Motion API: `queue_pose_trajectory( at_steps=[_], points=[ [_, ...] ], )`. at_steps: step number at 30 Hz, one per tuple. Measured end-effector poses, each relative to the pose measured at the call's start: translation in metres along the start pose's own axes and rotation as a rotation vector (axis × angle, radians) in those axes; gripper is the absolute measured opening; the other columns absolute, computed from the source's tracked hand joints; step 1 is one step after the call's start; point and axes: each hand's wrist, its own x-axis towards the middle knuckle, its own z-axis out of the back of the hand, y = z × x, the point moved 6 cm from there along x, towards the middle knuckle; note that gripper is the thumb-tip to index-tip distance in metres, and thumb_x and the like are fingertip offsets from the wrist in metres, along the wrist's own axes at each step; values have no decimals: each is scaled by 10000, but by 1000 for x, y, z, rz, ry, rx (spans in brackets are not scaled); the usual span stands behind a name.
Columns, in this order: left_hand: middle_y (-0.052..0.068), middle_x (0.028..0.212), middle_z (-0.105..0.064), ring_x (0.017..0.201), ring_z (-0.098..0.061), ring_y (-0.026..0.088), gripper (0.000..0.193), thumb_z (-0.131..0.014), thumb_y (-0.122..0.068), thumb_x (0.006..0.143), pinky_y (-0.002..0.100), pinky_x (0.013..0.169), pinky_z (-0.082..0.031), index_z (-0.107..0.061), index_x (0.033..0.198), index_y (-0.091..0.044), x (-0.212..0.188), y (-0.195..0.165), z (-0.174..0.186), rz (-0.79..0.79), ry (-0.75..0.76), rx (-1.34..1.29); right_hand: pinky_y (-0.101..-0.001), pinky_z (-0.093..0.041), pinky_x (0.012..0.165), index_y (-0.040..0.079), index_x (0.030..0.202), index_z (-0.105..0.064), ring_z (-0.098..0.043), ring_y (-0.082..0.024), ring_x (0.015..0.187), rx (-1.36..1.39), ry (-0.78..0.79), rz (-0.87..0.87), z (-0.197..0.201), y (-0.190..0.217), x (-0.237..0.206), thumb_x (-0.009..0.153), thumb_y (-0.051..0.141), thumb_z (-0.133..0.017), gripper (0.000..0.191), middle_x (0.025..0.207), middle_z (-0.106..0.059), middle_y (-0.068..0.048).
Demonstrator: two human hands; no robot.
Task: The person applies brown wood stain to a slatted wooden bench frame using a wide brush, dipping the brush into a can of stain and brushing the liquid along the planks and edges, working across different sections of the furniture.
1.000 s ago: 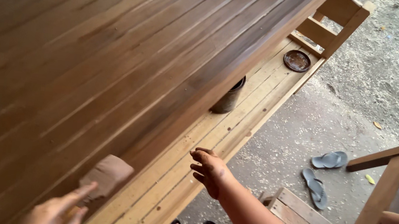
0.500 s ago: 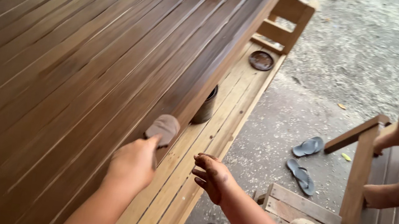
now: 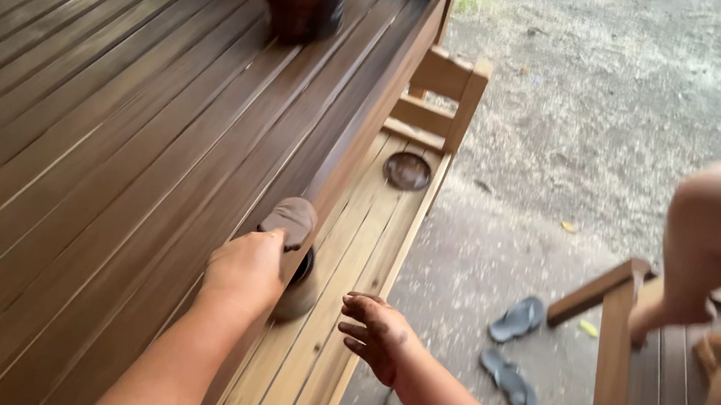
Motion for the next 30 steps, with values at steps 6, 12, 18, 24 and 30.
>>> queue_pose_trajectory(
  at_steps=[6, 12, 18, 24, 30],
  points=[
    [151, 1084, -732, 1058, -689, 361, 339, -673, -54, 818, 483, 900, -559, -670, 1146, -138, 118, -47, 3, 39, 30, -13, -344, -500, 923, 152, 1343, -625, -623, -196, 1107, -61, 28, 27, 32, 112, 57, 894, 295, -673, 473, 1259, -653, -31],
    [186, 1035, -741, 992, -721, 366, 183, -581, -87, 922, 493, 851, -582, -684, 1074, -94, 198, -83, -10, -12, 8, 47, -362, -491, 929, 149, 1308, -620, -637, -199, 1090, 34, 8, 59, 46, 177, 104, 933, 294, -647, 403, 1222, -685, -18],
    [194, 1030, -734, 991, -719, 371, 154, -602, -88, 891, 489, 855, -579, -733, 971, -91, 266, -106, -8, -70, -16, 12, -360, -493, 975, 185, 1298, -616, -650, -201, 1170, 39, -38, 41, 57, 208, 127, 937, 316, -618, 384, 1297, -698, -19],
    [189, 1013, -743, 984, -727, 364, 142, -632, -80, 862, 479, 846, -586, -731, 964, -84, 317, -128, -3, -85, 11, 31, -343, -518, 952, 165, 1270, -612, -658, -213, 1131, 118, -23, 69, 74, 256, 150, 941, 315, -612, 362, 1287, -704, -14],
    [208, 975, -742, 959, -732, 370, 119, -657, -68, 842, 478, 825, -593, -750, 915, -81, 406, -158, -2, -99, -40, 26, -294, -529, 826, 161, 1177, -646, -660, -142, 969, 96, 49, 91, 91, 336, 216, 941, 324, -662, 287, 1147, -731, 16]
  ],
)
